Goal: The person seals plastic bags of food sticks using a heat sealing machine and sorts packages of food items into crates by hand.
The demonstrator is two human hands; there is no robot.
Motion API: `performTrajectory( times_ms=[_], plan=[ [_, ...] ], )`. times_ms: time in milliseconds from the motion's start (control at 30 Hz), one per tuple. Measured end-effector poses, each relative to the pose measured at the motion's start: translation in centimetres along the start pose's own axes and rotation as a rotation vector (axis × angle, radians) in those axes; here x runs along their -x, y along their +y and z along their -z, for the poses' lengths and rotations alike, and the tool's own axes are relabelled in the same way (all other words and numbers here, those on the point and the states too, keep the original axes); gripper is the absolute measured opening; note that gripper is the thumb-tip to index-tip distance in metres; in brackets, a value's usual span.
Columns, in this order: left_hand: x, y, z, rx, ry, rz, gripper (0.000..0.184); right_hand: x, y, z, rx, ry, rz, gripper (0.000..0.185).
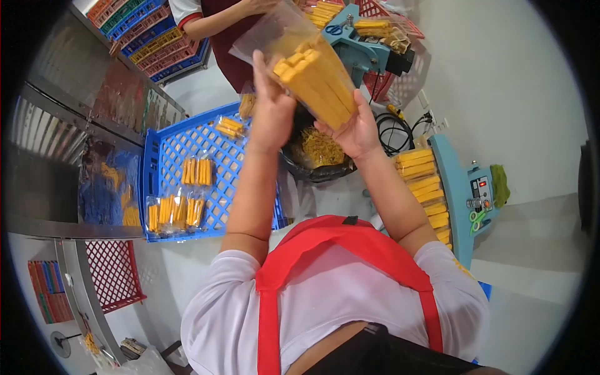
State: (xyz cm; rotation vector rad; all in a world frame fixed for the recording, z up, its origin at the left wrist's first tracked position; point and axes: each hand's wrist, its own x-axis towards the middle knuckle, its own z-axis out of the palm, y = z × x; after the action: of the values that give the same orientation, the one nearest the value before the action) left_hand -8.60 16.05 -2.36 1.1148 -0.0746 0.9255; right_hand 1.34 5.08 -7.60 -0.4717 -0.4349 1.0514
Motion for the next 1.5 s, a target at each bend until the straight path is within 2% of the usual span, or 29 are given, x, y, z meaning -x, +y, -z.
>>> performTrajectory(
  times_ms=[33, 67, 100, 133, 200, 233, 300, 333, 367, 433, 467, 567, 633, 700, 733, 800, 833, 900, 967, 1033, 1100, 1167, 1233, 1267, 1300, 1367, 1433, 1467, 1500],
  plan=[
    [0.5, -0.8, -0.5, -0.128, -0.041, 0.001, 0.087, 0.1, 0.0, -0.9, 0.001, -0.007, 0.008, 0.058],
    [0.9, -1.9, -1.1, 0.06, -0.02, -0.097, 0.088, 0.2, 0.2, -1.7, 0.156, 0.0, 0.197, 0.059],
    [0.7, -1.7, -1.1, 0.061, -0.029, -0.097, 0.088, 0.4, 0.1, -2.3, 0.311, 0.012, 0.385, 0.06],
    [0.3, -1.5, -1.0, 0.128, -0.023, -0.055, 0.089, 0.9, -0.6, -2.6, 0.313, 0.016, 0.395, 0.06],
    [0.1, 0.3, -1.8, 0.206, -0.064, -0.051, 0.09, 2.4, -2.4, -2.5, -0.038, -0.204, 0.064, 0.06],
    [0.1, 0.7, -1.8, 0.209, -0.076, -0.044, 0.09, 2.9, -2.9, -2.3, -0.038, -0.199, 0.077, 0.06],
    [0.0, 1.3, -1.6, 0.127, -0.272, -0.037, 0.093, 3.7, -3.4, -1.9, -0.151, -0.217, -0.195, 0.061],
    [0.2, 1.6, -1.8, 0.036, -0.278, 0.047, 0.111, 4.0, -3.1, -1.7, -0.158, -0.206, -0.183, 0.061],
    [0.4, 1.4, -1.8, 0.04, -0.284, 0.061, 0.111, 4.2, -2.7, -1.5, -0.199, -0.221, -0.204, 0.06],
    [0.8, 0.9, -1.7, -0.108, -0.459, -0.031, 0.113, 4.4, -1.9, -0.9, -0.243, -0.228, -0.221, 0.058],
    [0.8, 0.8, -1.4, -0.162, -0.504, -0.032, 0.122, 4.4, -1.5, -0.6, -0.232, -0.273, -0.159, 0.055],
    [2.4, 2.2, -2.2, -0.294, -0.519, 0.017, 0.126, 4.1, -0.8, -0.7, -0.09, -0.284, -0.028, 0.05],
    [3.0, 3.3, -2.5, -0.201, -0.44, 0.135, 0.125, 3.2, 0.1, 0.2, -0.19, -0.352, -0.054, 0.05],
    [3.3, 4.1, -2.1, -0.531, -0.528, 0.013, 0.12, 3.3, 0.4, 0.4, -0.311, -0.443, -0.097, 0.05],
    [3.4, 4.0, -2.0, -0.534, -0.522, 0.017, 0.12, 3.2, 0.5, 0.2, -0.307, -0.461, -0.113, 0.05],
    [3.7, 3.9, -1.8, -0.259, -0.49, 0.062, 0.115, 3.8, 0.2, -1.0, -0.305, -0.483, -0.135, 0.051],
    [3.5, 3.9, -1.3, -0.262, -0.484, 0.06, 0.115, 5.1, -0.5, -3.4, 0.124, -0.432, 0.095, 0.052],
    [2.8, 3.4, 0.0, -0.257, -0.484, 0.153, 0.111, 5.4, -0.6, -4.0, 0.547, -0.371, 0.319, 0.052],
    [1.8, 2.4, 1.2, -0.157, -0.483, 0.153, 0.106, 3.9, 0.0, -1.5, -0.36, -0.41, -0.203, 0.053],
    [1.4, 1.5, 1.5, -0.061, -0.479, 0.124, 0.102, 3.6, 0.7, -0.9, -0.396, -0.299, -0.313, 0.051],
    [1.3, 0.0, 0.6, 0.038, -0.171, 0.034, 0.099, 3.4, 1.6, -1.1, -0.295, -0.05, -0.174, 0.051],
    [1.6, -0.2, 0.7, 0.046, -0.208, 0.047, 0.099, 3.0, 1.5, -2.1, -0.234, -0.025, -0.101, 0.051],
    [2.6, 0.2, -0.3, -0.125, -0.167, 0.026, 0.097, 2.8, 1.6, -3.3, 0.146, 0.124, 0.19, 0.052],
    [1.7, -1.5, 1.5, -0.205, -0.17, -0.011, 0.087, 2.7, 1.7, -3.4, 0.142, 0.122, 0.186, 0.052],
    [1.6, -1.2, 1.7, -0.21, -0.167, -0.012, 0.087, 2.5, 1.7, -3.4, 0.127, 0.103, 0.192, 0.053],
    [1.1, -0.4, 2.0, 0.189, -0.147, 0.103, 0.075, 2.5, 1.3, -3.5, 0.11, 0.078, 0.201, 0.054],
    [1.0, 0.1, 2.6, 0.268, -0.145, 0.123, 0.069, 2.9, 0.0, -3.2, -0.087, -0.104, -0.113, 0.055],
    [1.0, 0.4, 3.0, 0.246, -0.224, 0.134, 0.071, 2.8, 0.0, -2.9, -0.086, -0.104, -0.11, 0.055],
    [1.1, 0.5, 3.4, 0.225, -0.299, 0.148, 0.073, 2.7, 0.1, -2.5, -0.173, -0.222, -0.219, 0.054]
  ],
)
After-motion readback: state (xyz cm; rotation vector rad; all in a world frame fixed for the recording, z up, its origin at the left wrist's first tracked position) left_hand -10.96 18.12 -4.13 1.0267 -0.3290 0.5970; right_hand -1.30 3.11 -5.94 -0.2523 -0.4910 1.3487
